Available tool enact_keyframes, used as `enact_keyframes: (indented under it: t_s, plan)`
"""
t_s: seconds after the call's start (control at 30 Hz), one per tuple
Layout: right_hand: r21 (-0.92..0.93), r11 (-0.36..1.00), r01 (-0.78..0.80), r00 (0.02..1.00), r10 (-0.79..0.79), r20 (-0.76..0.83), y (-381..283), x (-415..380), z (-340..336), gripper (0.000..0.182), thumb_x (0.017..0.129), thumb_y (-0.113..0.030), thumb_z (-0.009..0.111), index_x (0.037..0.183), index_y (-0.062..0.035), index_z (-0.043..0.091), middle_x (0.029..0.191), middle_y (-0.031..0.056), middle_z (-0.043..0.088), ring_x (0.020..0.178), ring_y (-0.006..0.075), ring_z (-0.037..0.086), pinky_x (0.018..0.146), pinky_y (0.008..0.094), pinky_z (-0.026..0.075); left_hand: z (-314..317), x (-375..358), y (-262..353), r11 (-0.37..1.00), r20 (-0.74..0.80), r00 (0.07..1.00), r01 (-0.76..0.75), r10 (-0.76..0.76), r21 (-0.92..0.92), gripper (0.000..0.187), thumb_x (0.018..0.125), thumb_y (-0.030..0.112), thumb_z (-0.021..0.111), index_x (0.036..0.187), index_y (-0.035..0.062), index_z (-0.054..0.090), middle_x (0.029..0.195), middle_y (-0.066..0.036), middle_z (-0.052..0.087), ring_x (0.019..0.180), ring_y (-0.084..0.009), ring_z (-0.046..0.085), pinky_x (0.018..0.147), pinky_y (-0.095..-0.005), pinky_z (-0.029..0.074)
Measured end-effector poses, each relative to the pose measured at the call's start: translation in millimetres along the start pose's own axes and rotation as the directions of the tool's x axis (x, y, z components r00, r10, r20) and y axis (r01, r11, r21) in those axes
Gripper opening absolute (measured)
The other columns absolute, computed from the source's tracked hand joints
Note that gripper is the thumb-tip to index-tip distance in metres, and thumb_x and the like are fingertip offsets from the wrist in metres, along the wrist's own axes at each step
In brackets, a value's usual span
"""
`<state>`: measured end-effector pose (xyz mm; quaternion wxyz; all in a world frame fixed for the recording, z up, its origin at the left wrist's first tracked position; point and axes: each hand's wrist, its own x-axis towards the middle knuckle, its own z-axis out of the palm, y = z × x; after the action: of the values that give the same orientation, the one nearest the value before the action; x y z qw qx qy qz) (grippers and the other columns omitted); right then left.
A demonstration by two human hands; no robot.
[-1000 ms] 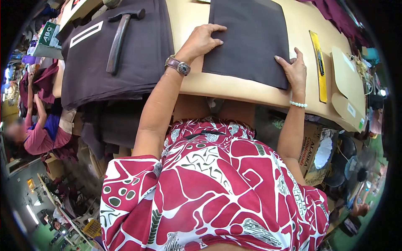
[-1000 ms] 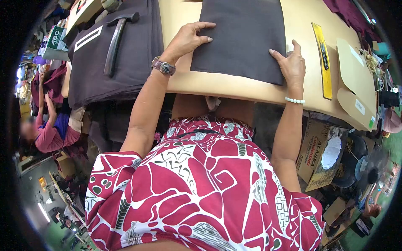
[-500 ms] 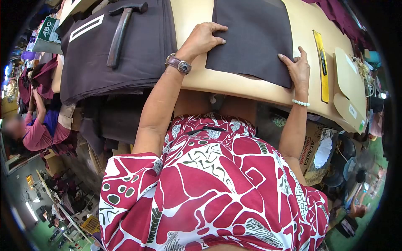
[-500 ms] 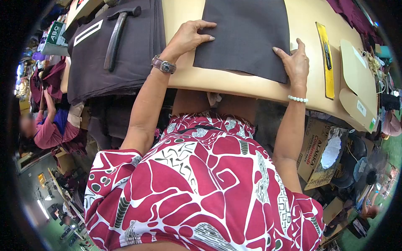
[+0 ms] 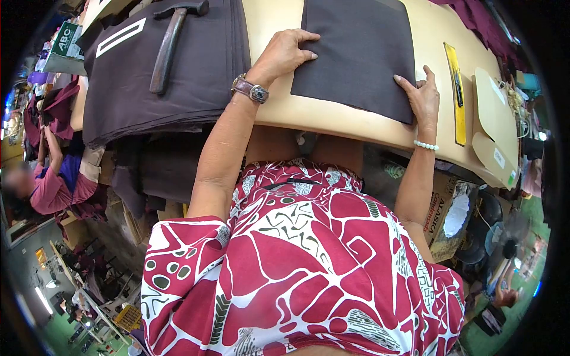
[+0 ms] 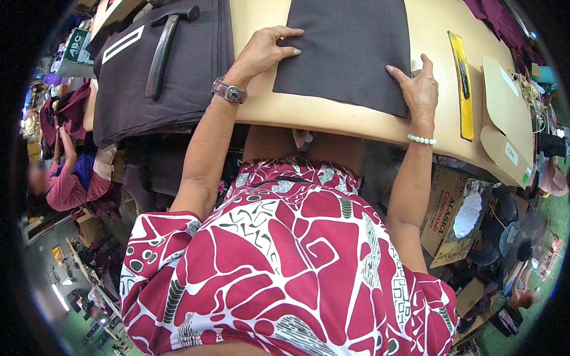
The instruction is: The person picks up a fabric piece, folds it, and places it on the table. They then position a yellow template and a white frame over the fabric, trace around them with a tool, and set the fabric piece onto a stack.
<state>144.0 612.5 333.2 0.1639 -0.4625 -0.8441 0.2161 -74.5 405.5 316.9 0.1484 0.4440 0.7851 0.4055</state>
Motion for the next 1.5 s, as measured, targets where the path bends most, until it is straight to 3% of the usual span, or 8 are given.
enact_keyframes:
  t_s: [0.4,0.5,0.67,0.83,0.93,1.07,1.2,1.5]
  plan:
    - [-0.005,1.0,0.009,1.0,-0.009,0.002,0,-1,-1,0.089,0.065,-0.047,0.077,0.129,0.0036,0.042,0.067,0.0126,0.063,0.068,0.0252,0.065,0.064,0.0343,0.052,4,1,-1,0.997,-0.01,0.999,-0.049,0.05,0.06,0.04,0.072,0.011,0.073,0.111,0.0083,0.066,0.113,-0.015,0.062,0.091,-0.0241,0.062,0.082,-0.0324,0.05]
    - [-0.129,0.989,0.07,0.996,-0.077,-0.048,14,4,6,0.091,0.064,-0.053,0.076,0.13,-0.0007,0.041,0.078,0.0189,0.066,0.079,0.0353,0.065,0.071,0.0417,0.051,19,-2,40,0.781,-0.211,0.932,-0.107,0.294,0.615,0.058,0.068,0.011,0.075,0.122,0.008,0.056,0.136,-0.022,0.039,0.116,-0.0356,0.046,0.093,-0.0425,0.041]
    - [-0.086,0.996,0.026,1.0,-0.025,0.004,6,0,1,0.089,0.065,-0.051,0.076,0.132,-0.0045,0.039,0.082,0.0201,0.066,0.083,0.0363,0.065,0.073,0.0432,0.051,93,18,86,0.817,-0.098,0.849,-0.46,0.52,0.347,0.056,0.078,0.025,0.068,0.124,0.0002,0.049,0.136,-0.023,0.039,0.127,-0.0375,0.037,0.104,-0.0443,0.031]
    - [-0.071,0.991,0.115,0.993,-0.114,0.018,22,8,5,0.078,0.074,-0.037,0.074,0.133,-0.0021,0.037,0.086,0.0184,0.066,0.081,0.0321,0.066,0.069,0.0393,0.053,148,12,86,0.854,0.041,0.875,-0.479,0.482,0.204,0.054,0.091,0.026,0.052,0.134,-0.0012,0.037,0.14,-0.021,0.036,0.131,-0.0358,0.033,0.109,-0.0465,0.026]
    - [0.49,0.857,-0.16,0.956,0.011,0.294,27,10,-24,0.07,0.081,-0.028,0.069,0.134,0.0015,0.035,0.091,0.0157,0.066,0.078,0.0226,0.065,0.067,0.032,0.053,151,7,85,0.85,0.109,0.884,-0.468,0.455,0.242,0.063,0.092,0.04,0.046,0.138,-0.0011,0.033,0.143,-0.021,0.033,0.133,-0.0354,0.029,0.109,-0.0476,0.023]
    - [0.629,0.738,0.242,0.965,-0.253,-0.074,63,-5,-19,0.051,0.089,-0.014,0.057,0.134,0.0027,0.037,0.099,0.0154,0.065,0.082,0.0159,0.062,0.075,0.028,0.05,148,5,90,0.8,0.177,0.883,-0.47,0.435,0.374,0.069,0.086,0.056,0.047,0.138,0.0101,0.04,0.144,-0.02,0.03,0.135,-0.0371,0.024,0.109,-0.0526,0.02]
    - [0.382,0.855,0.35,0.902,-0.418,0.108,60,-62,-34,0.045,0.09,-0.006,0.046,0.135,-0.0048,0.04,0.115,0.0107,0.063,0.117,0.0284,0.052,0.103,0.0406,0.033,143,4,94,0.82,0.212,0.891,-0.454,0.402,0.349,0.071,0.082,0.054,0.053,0.138,0.0123,0.04,0.146,-0.02,0.028,0.135,-0.0375,0.022,0.108,-0.0543,0.019]
    - [-0.005,0.8,0.6,0.792,-0.593,0.145,61,23,-17,0.048,0.096,-0.016,0.04,0.141,-0.0095,0.028,0.128,0.0031,0.055,0.128,0.0261,0.039,0.104,0.0554,0.026,143,4,97,0.818,0.23,0.9,-0.434,0.371,0.377,0.076,0.083,0.058,0.049,0.14,0.0092,0.036,0.146,-0.02,0.027,0.137,-0.0366,0.02,0.108,-0.0577,0.014]
